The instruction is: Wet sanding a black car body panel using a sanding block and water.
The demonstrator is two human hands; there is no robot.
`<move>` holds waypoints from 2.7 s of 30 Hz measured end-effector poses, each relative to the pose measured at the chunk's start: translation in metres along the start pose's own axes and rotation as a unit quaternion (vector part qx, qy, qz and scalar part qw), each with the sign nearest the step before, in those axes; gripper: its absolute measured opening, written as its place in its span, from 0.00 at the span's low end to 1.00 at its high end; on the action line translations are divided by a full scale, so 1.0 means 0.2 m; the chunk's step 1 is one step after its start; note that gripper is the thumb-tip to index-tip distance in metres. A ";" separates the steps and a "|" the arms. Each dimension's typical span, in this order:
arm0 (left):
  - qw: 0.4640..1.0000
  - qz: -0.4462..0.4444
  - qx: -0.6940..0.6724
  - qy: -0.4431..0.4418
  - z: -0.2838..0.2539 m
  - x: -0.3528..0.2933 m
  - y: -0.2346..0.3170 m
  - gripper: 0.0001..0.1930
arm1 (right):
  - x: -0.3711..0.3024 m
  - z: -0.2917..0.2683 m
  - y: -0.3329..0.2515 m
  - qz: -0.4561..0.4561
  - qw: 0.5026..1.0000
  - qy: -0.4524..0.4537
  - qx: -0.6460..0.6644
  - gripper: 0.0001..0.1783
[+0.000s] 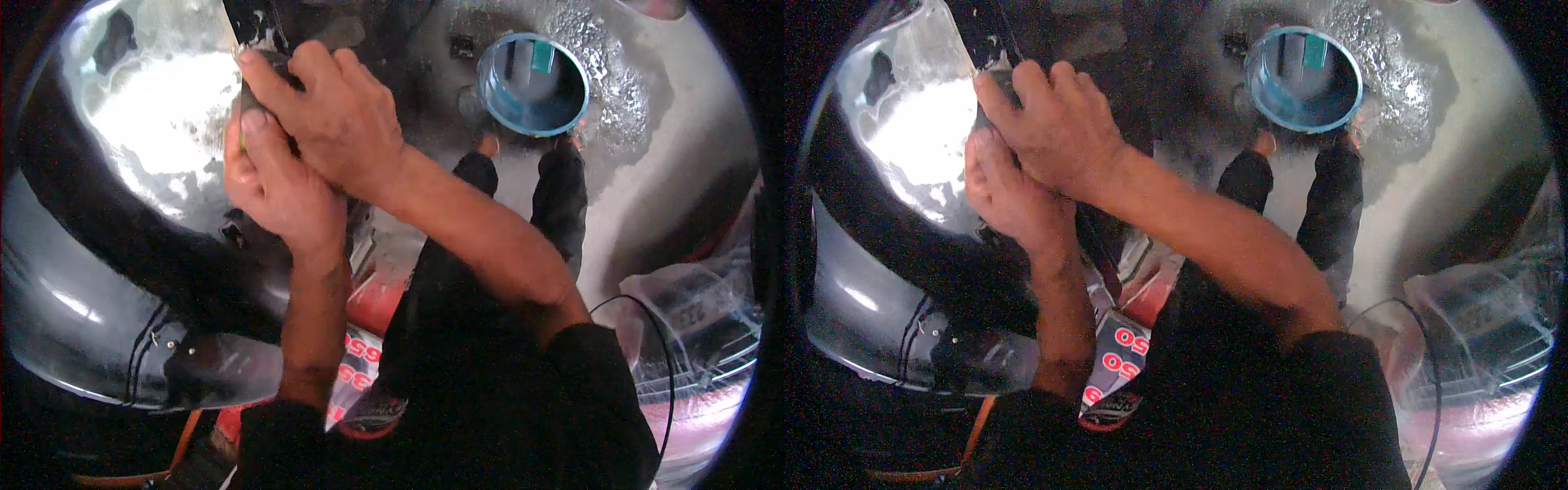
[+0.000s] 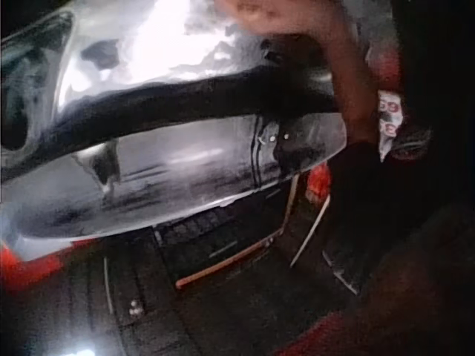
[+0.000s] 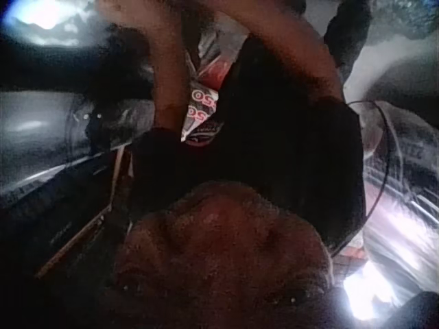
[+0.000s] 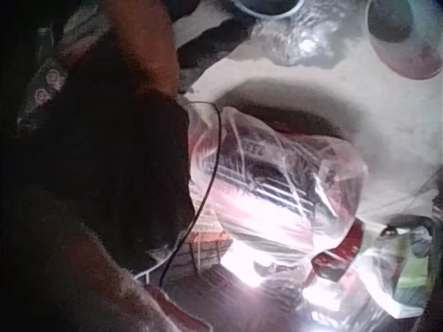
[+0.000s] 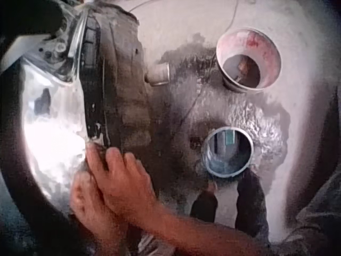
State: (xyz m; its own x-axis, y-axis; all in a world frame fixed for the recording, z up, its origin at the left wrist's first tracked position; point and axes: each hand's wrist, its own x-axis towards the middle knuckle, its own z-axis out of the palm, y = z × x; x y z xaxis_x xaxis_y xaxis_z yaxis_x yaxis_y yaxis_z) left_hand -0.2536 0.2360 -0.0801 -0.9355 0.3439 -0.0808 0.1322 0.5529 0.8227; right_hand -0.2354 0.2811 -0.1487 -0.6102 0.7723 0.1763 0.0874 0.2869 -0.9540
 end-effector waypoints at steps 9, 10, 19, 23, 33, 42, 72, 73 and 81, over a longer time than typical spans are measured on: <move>0.997 -0.007 -0.076 -0.023 0.02 0.12 -0.01 0.14 | 0.08 0.07 0.02 -0.008 0.998 0.046 -0.030 0.30; 0.997 -0.008 -0.075 -0.021 0.01 0.11 0.00 0.14 | 0.07 0.06 0.01 -0.008 0.999 0.045 -0.028 0.30; 0.995 -0.032 -0.089 0.026 0.04 0.07 0.04 0.12 | 0.07 0.06 -0.02 0.014 0.999 0.026 -0.039 0.31; 0.998 -0.011 -0.066 0.019 0.07 0.16 0.01 0.12 | 0.01 0.09 0.00 0.001 0.998 0.046 -0.047 0.29; 1.000 0.001 -0.012 0.025 0.09 0.20 0.11 0.14 | 0.18 0.06 0.04 0.005 1.000 0.024 -0.020 0.30; 0.995 -0.042 -0.095 -0.007 0.02 0.06 0.02 0.16 | 0.02 0.01 -0.01 0.028 1.000 -0.015 -0.001 0.32; 0.997 0.036 -0.062 -0.003 0.07 0.13 0.01 0.14 | 0.05 0.03 0.00 0.048 0.999 0.000 -0.010 0.29; 1.000 0.002 -0.029 -0.009 0.06 0.16 0.02 0.15 | 0.10 0.00 0.01 0.060 0.998 -0.019 -0.022 0.29; 0.999 -0.010 -0.040 0.002 0.09 0.10 0.02 0.17 | 0.06 0.03 0.06 0.046 0.998 -0.010 0.029 0.28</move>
State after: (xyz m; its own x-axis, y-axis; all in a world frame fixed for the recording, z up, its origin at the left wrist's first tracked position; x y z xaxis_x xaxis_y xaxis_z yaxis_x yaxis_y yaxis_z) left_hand -0.2669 0.2585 -0.0892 -0.9388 0.3308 -0.0959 0.0872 0.4975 0.8630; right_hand -0.2462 0.2907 -0.1588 -0.6178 0.7819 0.0828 0.0980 0.1810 -0.9786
